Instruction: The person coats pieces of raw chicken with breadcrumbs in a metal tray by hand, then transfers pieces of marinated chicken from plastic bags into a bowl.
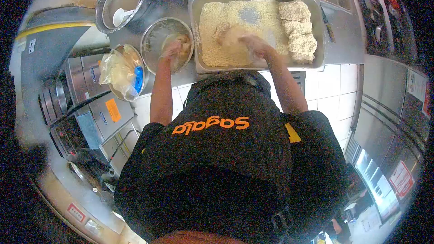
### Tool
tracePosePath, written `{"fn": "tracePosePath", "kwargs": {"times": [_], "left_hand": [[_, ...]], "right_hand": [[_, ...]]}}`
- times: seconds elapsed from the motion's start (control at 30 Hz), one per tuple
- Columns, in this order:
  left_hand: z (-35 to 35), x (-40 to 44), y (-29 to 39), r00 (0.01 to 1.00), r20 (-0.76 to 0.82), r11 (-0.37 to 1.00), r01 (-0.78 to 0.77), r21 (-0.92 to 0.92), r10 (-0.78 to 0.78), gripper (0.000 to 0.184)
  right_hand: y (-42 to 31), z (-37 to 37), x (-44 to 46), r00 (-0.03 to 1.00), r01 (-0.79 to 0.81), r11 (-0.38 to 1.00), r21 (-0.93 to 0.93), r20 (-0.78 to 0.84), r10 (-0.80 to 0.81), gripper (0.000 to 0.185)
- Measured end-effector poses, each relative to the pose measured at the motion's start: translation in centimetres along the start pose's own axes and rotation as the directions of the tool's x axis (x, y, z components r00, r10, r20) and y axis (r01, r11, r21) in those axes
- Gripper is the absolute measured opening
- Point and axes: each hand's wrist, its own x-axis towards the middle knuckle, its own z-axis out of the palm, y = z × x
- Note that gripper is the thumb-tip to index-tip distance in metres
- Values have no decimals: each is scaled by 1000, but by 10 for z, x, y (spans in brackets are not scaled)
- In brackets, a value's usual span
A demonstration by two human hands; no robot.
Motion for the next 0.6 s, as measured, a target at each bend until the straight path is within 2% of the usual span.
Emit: {"fn": "tracePosePath", "kwargs": {"times": [0.03, 0.07, 0.13, 0.17, 0.23, 0.27, 0.33, 0.4, 0.47, 0.57, 0.6], "left_hand": [[-11, -16, 18, 999, -42, 1000, -10, 29, 11, 33], [-18, -27, 30, 994, -53, 982, -106, -156, 99, 32], [-33, -50, 52, 958, -132, 820, -288, -495, 256, 30], [-42, -65, 66, 978, -112, 792, -208, -574, 176, 27], [-55, -91, 88, 998, -54, 698, -52, -715, 18, 23], [-55, -90, 79, 996, 35, 611, -20, -792, 79, 25], [-51, -84, 60, 956, 182, 419, 71, -905, 232, 30], [-59, -104, 84, 959, 99, 414, -21, -910, 266, 36], [-58, -118, 95, 962, 30, 401, -85, -912, 272, 38], [-63, -118, 92, 975, -25, 386, -112, -916, 222, 33], [-63, -116, 89, 982, -32, 379, -101, -920, 184, 31]], "right_hand": [[-9, 0, 6, 1000, 11, 997, 80, 22, -13, 37], [-17, -3, 12, 999, 19, 987, 159, 44, -26, 35], [-42, -12, 21, 979, 117, 983, -142, -148, -138, 32], [-51, -14, 30, 950, 145, 945, -293, -225, -216, 30], [-45, -18, 78, 862, 193, 760, -621, -262, -433, 31], [-37, -17, 107, 805, 187, 627, -756, -248, -539, 31], [-22, 0, 173, 746, 354, 469, -809, -58, -663, 33], [-35, 31, 186, 712, 471, 456, -756, 20, -702, 36], [-68, 67, 143, 738, 527, 594, -607, -19, -674, 39], [-79, 73, 117, 865, 406, 397, -823, 205, -458, 50], [-72, 73, 104, 825, 408, 283, -868, 217, -522, 50]]}}
